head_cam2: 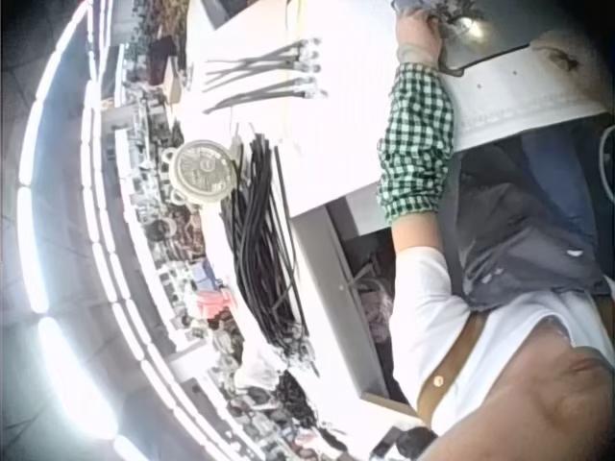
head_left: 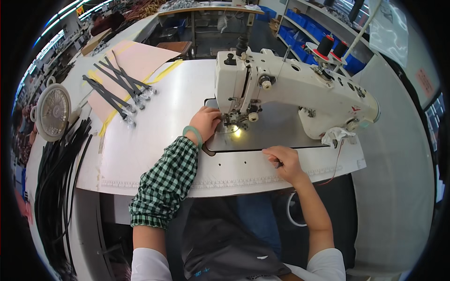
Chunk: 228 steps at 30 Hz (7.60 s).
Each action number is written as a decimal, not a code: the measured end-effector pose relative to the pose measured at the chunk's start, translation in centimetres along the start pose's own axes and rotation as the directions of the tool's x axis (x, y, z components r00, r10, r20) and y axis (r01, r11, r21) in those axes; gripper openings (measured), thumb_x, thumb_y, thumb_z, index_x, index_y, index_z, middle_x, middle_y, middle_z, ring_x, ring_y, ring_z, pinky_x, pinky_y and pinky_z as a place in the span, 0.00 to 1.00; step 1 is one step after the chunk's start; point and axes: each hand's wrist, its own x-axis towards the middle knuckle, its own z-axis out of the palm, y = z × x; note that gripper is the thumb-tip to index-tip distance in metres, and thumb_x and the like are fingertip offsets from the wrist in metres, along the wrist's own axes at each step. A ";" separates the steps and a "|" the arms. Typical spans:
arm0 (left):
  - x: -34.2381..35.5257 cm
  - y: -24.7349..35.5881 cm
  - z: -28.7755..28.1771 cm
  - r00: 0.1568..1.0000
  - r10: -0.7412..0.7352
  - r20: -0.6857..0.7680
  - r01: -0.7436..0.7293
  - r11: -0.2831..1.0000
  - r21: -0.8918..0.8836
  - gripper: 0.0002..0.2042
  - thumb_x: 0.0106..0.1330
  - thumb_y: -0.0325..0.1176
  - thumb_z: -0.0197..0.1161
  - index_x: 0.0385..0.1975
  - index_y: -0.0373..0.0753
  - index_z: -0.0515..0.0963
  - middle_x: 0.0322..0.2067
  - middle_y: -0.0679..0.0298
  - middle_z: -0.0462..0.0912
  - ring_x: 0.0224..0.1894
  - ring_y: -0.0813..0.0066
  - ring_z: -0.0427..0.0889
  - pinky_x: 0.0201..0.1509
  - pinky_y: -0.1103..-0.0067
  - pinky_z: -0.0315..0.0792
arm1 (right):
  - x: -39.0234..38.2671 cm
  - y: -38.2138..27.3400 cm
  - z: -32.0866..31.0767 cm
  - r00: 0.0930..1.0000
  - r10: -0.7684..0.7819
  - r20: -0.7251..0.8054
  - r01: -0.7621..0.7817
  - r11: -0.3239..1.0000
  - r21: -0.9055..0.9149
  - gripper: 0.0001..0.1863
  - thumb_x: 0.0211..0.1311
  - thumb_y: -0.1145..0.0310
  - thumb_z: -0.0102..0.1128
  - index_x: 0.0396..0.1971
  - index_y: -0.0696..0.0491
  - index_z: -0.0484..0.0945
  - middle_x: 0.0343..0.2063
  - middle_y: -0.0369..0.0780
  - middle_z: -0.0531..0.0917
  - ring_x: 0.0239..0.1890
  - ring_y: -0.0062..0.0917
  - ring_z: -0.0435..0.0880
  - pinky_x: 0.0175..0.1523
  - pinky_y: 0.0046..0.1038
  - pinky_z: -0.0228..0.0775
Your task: The person operates an industrial sewing machine to stitch long black straps. They repeatedly feed straps under the presser foot, guide them through the machine, and trim the thread after each pass. Finished straps are placed on the table to the left.
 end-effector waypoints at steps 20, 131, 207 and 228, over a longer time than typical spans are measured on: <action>2.5 -0.5 1.1 0.993 0.095 0.072 -0.100 0.993 0.063 0.09 0.54 0.30 0.53 0.33 0.40 0.76 0.45 0.65 0.71 0.52 0.65 0.65 0.53 0.71 0.60 | -2.8 21.7 -36.0 0.569 0.061 -0.820 -0.820 0.105 -0.562 0.19 0.59 0.61 0.42 0.42 0.59 0.71 0.43 0.50 0.73 0.42 0.42 0.74 0.47 0.36 0.63; -1.0 2.0 0.5 0.966 -0.047 -0.255 0.090 0.983 0.162 0.05 0.47 0.34 0.63 0.21 0.42 0.81 0.24 0.64 0.74 0.32 0.67 0.71 0.37 0.75 0.68 | -7.1 22.8 -33.2 0.328 0.642 -0.693 -0.869 0.493 0.044 0.27 0.61 0.48 0.36 0.40 0.60 0.68 0.32 0.42 0.76 0.34 0.26 0.75 0.34 0.27 0.70; -21.2 11.0 10.4 0.897 -0.113 0.428 0.364 0.737 -0.570 0.14 0.47 0.34 0.65 0.31 0.33 0.75 0.24 0.59 0.74 0.26 0.67 0.76 0.29 0.76 0.69 | 2.3 -0.6 5.1 0.890 -0.357 0.285 0.364 0.931 0.029 0.08 0.41 0.68 0.60 0.26 0.47 0.75 0.34 0.30 0.76 0.27 0.22 0.73 0.26 0.24 0.67; -10.1 8.9 -1.8 0.956 0.273 -0.109 -0.249 0.948 0.198 0.13 0.48 0.33 0.62 0.35 0.38 0.76 0.30 0.64 0.75 0.34 0.69 0.74 0.36 0.77 0.70 | 2.2 -1.0 4.8 0.879 -0.366 0.306 0.376 0.926 0.028 0.08 0.39 0.72 0.59 0.24 0.48 0.73 0.34 0.31 0.75 0.29 0.22 0.75 0.29 0.24 0.69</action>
